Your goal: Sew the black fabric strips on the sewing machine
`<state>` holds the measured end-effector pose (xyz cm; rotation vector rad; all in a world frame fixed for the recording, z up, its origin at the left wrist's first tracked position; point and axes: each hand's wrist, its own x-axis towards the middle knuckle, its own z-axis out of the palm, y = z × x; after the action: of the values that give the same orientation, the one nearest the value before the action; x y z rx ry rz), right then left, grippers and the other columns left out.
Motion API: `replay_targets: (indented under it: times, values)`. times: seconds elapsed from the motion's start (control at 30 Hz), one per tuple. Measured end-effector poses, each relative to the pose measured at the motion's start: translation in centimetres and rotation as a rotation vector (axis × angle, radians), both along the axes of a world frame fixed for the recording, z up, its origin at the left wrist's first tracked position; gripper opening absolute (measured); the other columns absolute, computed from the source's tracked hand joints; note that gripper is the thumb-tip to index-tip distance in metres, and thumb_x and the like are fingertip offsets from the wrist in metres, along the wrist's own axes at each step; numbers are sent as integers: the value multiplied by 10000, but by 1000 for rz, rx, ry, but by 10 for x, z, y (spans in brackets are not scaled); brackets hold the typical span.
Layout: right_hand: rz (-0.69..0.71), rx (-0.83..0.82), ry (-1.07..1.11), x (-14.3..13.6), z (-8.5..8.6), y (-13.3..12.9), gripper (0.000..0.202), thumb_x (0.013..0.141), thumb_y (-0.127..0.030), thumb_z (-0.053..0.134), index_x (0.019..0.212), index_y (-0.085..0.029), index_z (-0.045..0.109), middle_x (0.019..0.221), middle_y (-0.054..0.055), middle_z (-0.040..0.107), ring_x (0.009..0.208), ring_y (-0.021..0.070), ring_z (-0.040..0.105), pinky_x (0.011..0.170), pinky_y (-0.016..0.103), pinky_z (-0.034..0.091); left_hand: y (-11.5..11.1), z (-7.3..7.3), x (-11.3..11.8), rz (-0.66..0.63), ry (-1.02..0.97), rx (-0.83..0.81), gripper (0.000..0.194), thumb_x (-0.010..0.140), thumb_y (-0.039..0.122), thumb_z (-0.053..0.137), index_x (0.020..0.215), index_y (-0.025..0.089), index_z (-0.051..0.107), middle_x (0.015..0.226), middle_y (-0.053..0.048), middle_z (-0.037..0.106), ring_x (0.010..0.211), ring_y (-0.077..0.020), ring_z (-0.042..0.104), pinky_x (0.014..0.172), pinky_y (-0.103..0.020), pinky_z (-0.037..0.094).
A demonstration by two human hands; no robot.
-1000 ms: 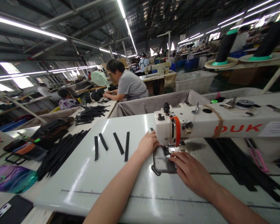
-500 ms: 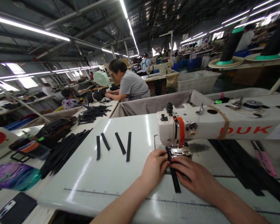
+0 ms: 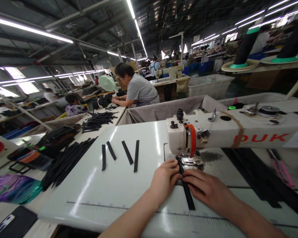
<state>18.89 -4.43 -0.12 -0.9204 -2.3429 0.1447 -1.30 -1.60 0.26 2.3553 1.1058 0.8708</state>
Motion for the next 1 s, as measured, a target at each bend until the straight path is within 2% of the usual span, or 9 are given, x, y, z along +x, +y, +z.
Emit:
replay_targets:
  times: [0.3, 0.57, 0.83, 1.0]
  values:
    - [-18, -26, 32, 0, 2, 2, 241, 891, -123, 535, 1075, -219, 656, 1096, 66, 692, 1003, 188, 669, 877, 311, 564, 0, 0, 4, 16, 101, 20, 146, 912, 141, 577, 961, 196, 703, 1136, -70, 698, 1178, -229, 603, 1068, -408, 486]
    - [-24, -12, 27, 1, -1, 0, 257, 892, -120, 528, 1102, -198, 653, 1086, 80, 693, 1023, 197, 653, 888, 327, 552, -3, -2, 7, 61, 84, 59, 146, 904, 113, 563, 987, 168, 670, 1180, -83, 678, 1184, -246, 585, 1059, -414, 489]
    - [86, -64, 85, 0, 15, -5, 170, 869, -121, 540, 859, -218, 679, 875, 34, 689, 833, 168, 636, 800, 307, 521, 1, -2, 10, 72, 48, 83, 164, 900, 89, 532, 925, 176, 668, 1112, -72, 693, 1136, -234, 594, 1022, -397, 509]
    - [59, -62, 79, 1, 14, -2, 173, 875, -125, 547, 887, -223, 690, 920, 32, 696, 898, 182, 629, 856, 337, 501, 0, -1, 11, 70, 59, 65, 69, 883, 134, 608, 912, 166, 662, 1122, -84, 685, 1137, -248, 587, 1038, -399, 494]
